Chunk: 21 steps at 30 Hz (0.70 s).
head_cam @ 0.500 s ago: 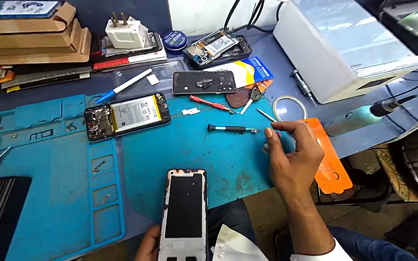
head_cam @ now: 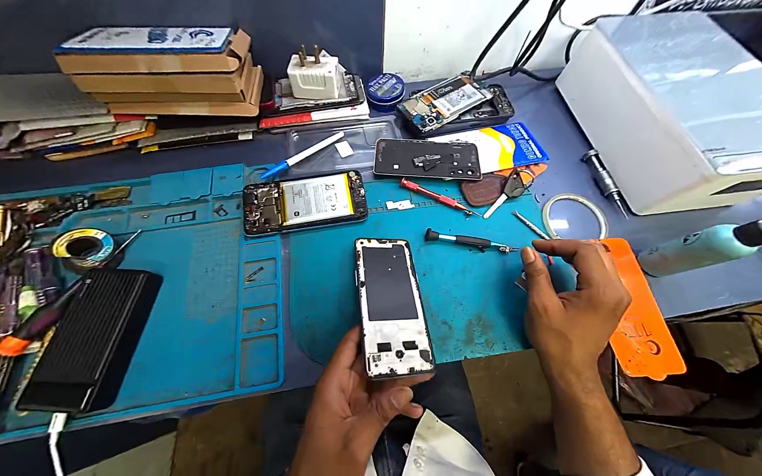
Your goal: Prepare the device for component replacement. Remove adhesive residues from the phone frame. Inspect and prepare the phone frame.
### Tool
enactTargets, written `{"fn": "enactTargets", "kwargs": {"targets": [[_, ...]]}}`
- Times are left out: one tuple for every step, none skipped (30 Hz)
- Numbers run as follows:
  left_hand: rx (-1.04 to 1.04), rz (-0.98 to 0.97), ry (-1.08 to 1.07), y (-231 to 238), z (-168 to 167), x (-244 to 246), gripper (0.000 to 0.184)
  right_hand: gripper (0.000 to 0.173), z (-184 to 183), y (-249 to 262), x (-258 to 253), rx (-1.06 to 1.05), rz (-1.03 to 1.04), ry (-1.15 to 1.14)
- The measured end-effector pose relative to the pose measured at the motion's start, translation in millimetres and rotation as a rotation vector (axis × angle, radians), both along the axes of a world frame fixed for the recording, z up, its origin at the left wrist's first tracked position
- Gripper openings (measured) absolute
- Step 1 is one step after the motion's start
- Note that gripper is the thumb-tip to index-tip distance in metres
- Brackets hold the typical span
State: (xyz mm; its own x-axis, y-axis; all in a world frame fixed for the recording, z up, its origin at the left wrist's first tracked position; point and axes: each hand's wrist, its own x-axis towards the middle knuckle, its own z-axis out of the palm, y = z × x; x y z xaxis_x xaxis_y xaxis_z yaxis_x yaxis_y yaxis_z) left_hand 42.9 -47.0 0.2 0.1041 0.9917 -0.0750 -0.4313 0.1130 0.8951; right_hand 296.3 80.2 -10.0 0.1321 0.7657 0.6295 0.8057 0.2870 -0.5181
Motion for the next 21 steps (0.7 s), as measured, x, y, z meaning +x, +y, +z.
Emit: {"fn": "enactTargets", "kwargs": {"targets": [[-0.021,0.006,0.041,0,1,0,0.066,0.023,0,0,0,-0.005,-0.002,0.0],[-0.056,0.027,0.096,0,3,1,0.061,0.023,-1,0,0,-0.008,-0.003,0.0],[-0.084,0.045,0.144,1,4,1,0.058,0.023,-1,0,1,-0.01,-0.002,-0.002],[-0.097,0.057,0.185,1,4,1,0.057,0.023,-1,0,1,-0.012,-0.001,-0.006],[-0.104,0.067,0.225,0,5,1,0.057,0.023,-2,0,1,-0.011,0.002,-0.008],[-0.115,0.079,0.263,0,5,2,0.059,0.023,-2,1,2,-0.009,0.008,-0.007],[-0.123,0.089,0.298,0,5,3,0.062,0.023,-2,1,2,-0.006,0.009,-0.007],[-0.126,0.097,0.32,-1,4,5,0.068,0.023,-3,1,2,-0.003,0.011,-0.007],[-0.123,0.098,0.328,-2,4,6,0.076,0.023,-4,1,3,-0.003,0.014,-0.01],[-0.112,0.099,0.341,-3,3,7,0.082,0.023,-4,1,3,-0.004,0.016,-0.011],[-0.104,0.105,0.371,-4,2,8,0.085,0.024,-4,1,4,-0.004,0.019,-0.01],[-0.105,0.11,0.419,-5,2,8,0.085,0.024,-4,1,4,-0.006,0.021,-0.009],[-0.105,0.111,0.498,-6,0,8,0.084,0.024,-4,1,5,-0.011,0.025,-0.007],[-0.098,0.111,0.594,-8,-2,8,0.082,0.024,-4,1,6,-0.017,0.031,-0.005],[-0.094,0.102,0.673,-8,-3,6,0.081,0.025,-4,1,6,-0.019,0.033,-0.004],[-0.09,0.094,0.736,-9,-4,5,0.08,0.025,-5,1,6,-0.02,0.032,-0.003],[-0.088,0.088,0.78,-10,-6,4,0.08,0.024,-5,1,7,-0.024,0.029,-0.003],[-0.085,0.083,0.798,-12,-9,2,0.08,0.024,-4,1,7,-0.03,0.026,0.001],[-0.069,0.085,0.797,-14,-12,0,0.081,0.024,-4,1,6,-0.032,0.027,0.006],[-0.043,0.096,0.775,-17,-16,-3,0.081,0.025,-4,1,6,-0.032,0.026,0.006],[0.002,0.114,0.739,-21,-20,-7,0.081,0.024,-4,1,7,-0.033,0.025,0.007]]}}
